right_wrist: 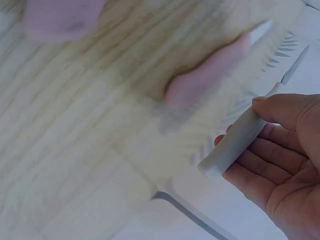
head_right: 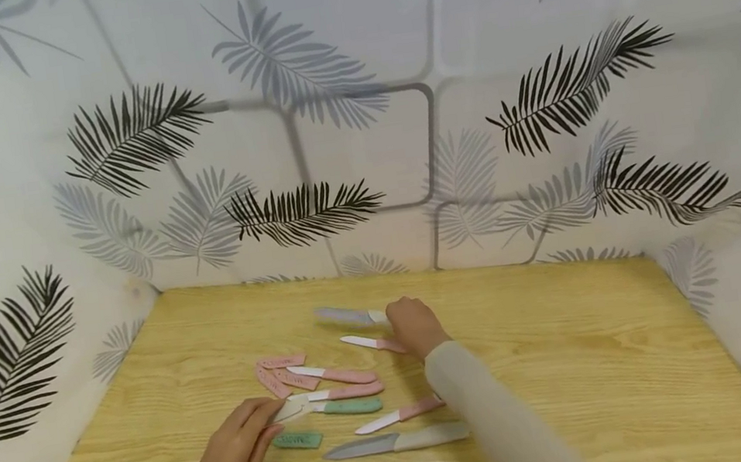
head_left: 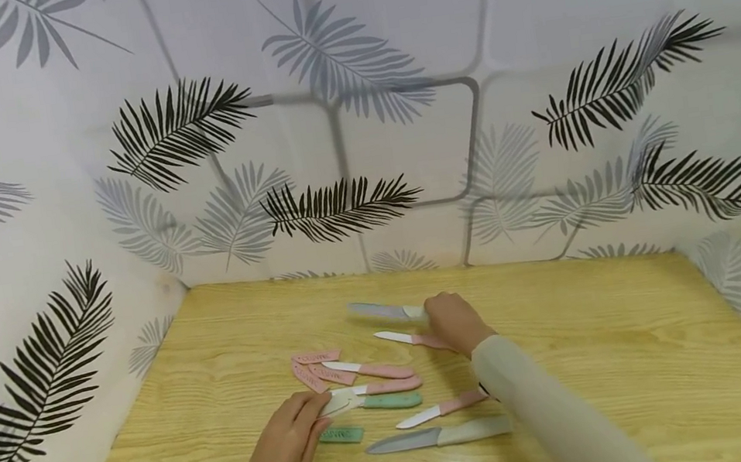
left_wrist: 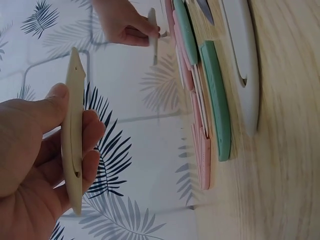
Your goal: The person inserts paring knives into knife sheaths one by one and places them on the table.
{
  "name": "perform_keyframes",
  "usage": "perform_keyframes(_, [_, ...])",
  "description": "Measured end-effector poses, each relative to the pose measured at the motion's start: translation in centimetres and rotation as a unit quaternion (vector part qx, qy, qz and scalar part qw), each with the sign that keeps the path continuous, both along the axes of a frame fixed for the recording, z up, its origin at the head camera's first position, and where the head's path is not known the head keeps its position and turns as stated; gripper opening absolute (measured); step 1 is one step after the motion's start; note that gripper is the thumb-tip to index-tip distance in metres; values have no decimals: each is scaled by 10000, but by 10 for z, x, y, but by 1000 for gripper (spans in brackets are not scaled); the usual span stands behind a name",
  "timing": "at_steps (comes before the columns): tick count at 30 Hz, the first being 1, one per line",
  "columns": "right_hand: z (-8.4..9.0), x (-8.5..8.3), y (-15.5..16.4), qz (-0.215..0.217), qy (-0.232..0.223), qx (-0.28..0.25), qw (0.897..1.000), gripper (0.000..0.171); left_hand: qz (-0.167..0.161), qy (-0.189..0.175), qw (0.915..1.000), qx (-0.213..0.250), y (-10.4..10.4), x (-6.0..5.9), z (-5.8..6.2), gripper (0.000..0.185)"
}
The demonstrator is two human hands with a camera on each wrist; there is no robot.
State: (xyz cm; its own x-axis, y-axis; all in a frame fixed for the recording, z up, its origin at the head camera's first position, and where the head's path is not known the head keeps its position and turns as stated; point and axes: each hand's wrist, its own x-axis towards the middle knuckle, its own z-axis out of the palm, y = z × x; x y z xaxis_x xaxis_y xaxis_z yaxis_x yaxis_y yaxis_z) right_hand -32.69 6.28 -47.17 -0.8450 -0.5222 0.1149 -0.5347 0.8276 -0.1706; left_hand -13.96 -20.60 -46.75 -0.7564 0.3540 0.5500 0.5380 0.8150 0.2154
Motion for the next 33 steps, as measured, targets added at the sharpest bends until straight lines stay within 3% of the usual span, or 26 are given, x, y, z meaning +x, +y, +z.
perform_keyframes(4, [12, 15, 9, 169, 300, -355, 9988, 23, -75, 138, 9998, 75, 0, 0, 3, 32])
perform_keyframes(9, [19, 46, 28, 355, 626, -834, 9939, 32, -249, 481, 9984, 133, 2, -2, 6, 33])
perform_keyframes(21, [21, 136, 65, 467, 896, -1337, 9859, 23, -592, 751, 9950, 275, 12, -5, 12, 41])
perform_keyframes(27, [19, 156, 69, 637, 969, -1624, 9799, 21, -651, 900, 9933, 306, 20, -8, 14, 42])
perform_keyframes(33, [17, 169, 74, 522, 961, -1769, 9781, 29, -659, 1004, 9924, 260, 22, -7, 14, 42])
